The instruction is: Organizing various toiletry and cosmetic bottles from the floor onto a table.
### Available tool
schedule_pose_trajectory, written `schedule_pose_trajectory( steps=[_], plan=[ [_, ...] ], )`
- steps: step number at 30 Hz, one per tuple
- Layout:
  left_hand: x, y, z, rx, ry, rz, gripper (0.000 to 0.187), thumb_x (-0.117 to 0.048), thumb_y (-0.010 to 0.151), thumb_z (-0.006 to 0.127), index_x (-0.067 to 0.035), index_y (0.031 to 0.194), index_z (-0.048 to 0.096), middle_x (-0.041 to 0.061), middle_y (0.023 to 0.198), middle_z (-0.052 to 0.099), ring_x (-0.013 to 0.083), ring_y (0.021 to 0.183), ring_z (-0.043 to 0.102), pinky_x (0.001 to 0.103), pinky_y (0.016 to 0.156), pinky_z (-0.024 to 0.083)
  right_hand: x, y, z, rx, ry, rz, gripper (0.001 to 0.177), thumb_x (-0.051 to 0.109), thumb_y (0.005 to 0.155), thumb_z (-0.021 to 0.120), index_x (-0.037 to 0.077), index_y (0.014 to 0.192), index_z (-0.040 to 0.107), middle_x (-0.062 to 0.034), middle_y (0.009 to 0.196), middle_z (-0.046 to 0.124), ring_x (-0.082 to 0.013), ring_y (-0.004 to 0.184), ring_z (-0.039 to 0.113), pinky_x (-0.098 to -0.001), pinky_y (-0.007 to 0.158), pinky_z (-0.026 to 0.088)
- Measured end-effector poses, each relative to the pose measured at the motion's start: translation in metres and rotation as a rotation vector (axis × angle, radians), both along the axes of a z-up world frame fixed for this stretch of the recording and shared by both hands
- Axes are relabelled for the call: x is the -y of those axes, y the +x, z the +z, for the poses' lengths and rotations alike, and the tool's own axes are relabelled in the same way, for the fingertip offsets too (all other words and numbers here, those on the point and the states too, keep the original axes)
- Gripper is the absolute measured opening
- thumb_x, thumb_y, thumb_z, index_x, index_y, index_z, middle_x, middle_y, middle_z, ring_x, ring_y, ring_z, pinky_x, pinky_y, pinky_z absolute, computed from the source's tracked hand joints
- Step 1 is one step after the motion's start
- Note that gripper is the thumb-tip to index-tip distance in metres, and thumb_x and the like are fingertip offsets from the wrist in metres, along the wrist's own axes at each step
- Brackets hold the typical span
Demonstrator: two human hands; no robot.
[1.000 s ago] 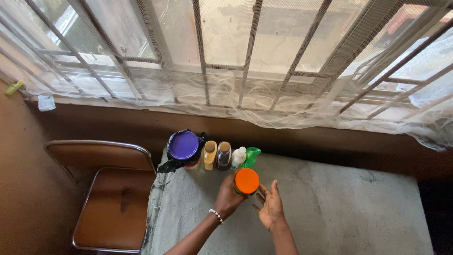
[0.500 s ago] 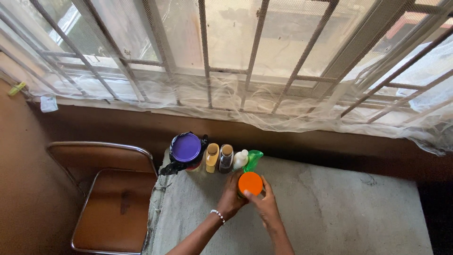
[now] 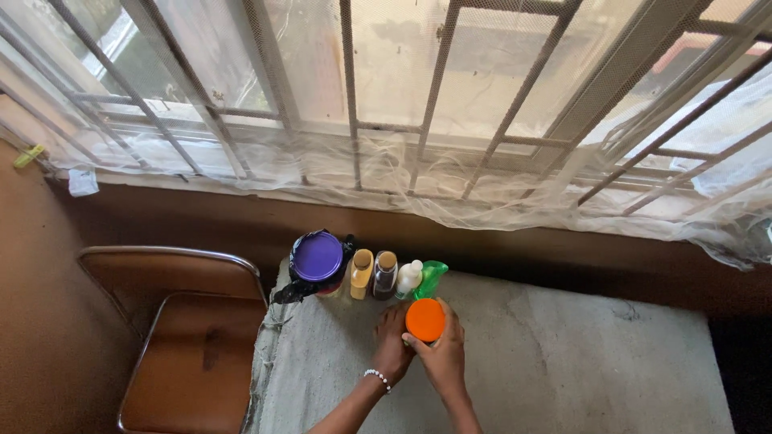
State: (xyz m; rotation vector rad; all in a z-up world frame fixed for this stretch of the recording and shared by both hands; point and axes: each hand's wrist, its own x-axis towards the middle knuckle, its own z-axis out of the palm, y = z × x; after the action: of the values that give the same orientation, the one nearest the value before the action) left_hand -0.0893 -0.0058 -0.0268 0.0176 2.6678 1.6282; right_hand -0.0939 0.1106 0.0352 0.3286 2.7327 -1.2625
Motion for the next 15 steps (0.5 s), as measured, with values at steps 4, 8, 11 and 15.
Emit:
schedule_pose_trajectory(
  steps=[4,8,11,15],
  plan=[
    [-0.006,0.002,-0.002,0.078,-0.022,0.067,0.071,-0.012,0.082,0.078,-0.014,0.146,0.048,0.01,0.151,0.049,0.0361,0.142,0.038,0.054,0.112,0.029,0.003,-0.001,-0.004,0.04,0.09,0.006,0.111,0.043,0.065,0.094,0.015,0.154,0.033,-0.0122,0.15,0.048,-0.0319,0.139,0.045,-0.0486,0.114,0.041],
    [-0.004,0.018,-0.021,-0.113,0.029,0.202,0.072,-0.008,0.078,0.076,-0.01,0.145,0.05,0.013,0.147,0.054,0.0359,0.139,0.047,0.048,0.116,0.039,-0.005,0.008,-0.035,-0.026,0.084,0.07,0.122,0.043,0.065,0.092,0.011,0.159,0.021,-0.0184,0.154,0.041,-0.0365,0.14,0.041,-0.0501,0.113,0.038],
    [0.003,0.037,-0.015,0.001,0.064,0.276,0.08,-0.005,0.079,0.078,-0.003,0.149,0.04,0.018,0.15,0.046,0.0401,0.138,0.04,0.05,0.116,0.032,-0.017,0.016,-0.067,-0.219,0.082,0.105,0.129,0.042,0.062,0.091,0.002,0.159,0.015,-0.0256,0.157,0.034,-0.0427,0.142,0.037,-0.0506,0.115,0.034],
    [0.02,0.079,-0.015,0.174,-0.046,0.374,0.084,-0.018,0.082,0.08,-0.008,0.152,0.036,0.015,0.152,0.043,0.0372,0.14,0.038,0.049,0.116,0.032,-0.024,0.04,-0.095,-0.042,0.19,0.093,0.132,0.047,0.069,0.087,-0.005,0.16,0.008,-0.0276,0.161,0.026,-0.0434,0.148,0.028,-0.0506,0.12,0.026]
  ],
)
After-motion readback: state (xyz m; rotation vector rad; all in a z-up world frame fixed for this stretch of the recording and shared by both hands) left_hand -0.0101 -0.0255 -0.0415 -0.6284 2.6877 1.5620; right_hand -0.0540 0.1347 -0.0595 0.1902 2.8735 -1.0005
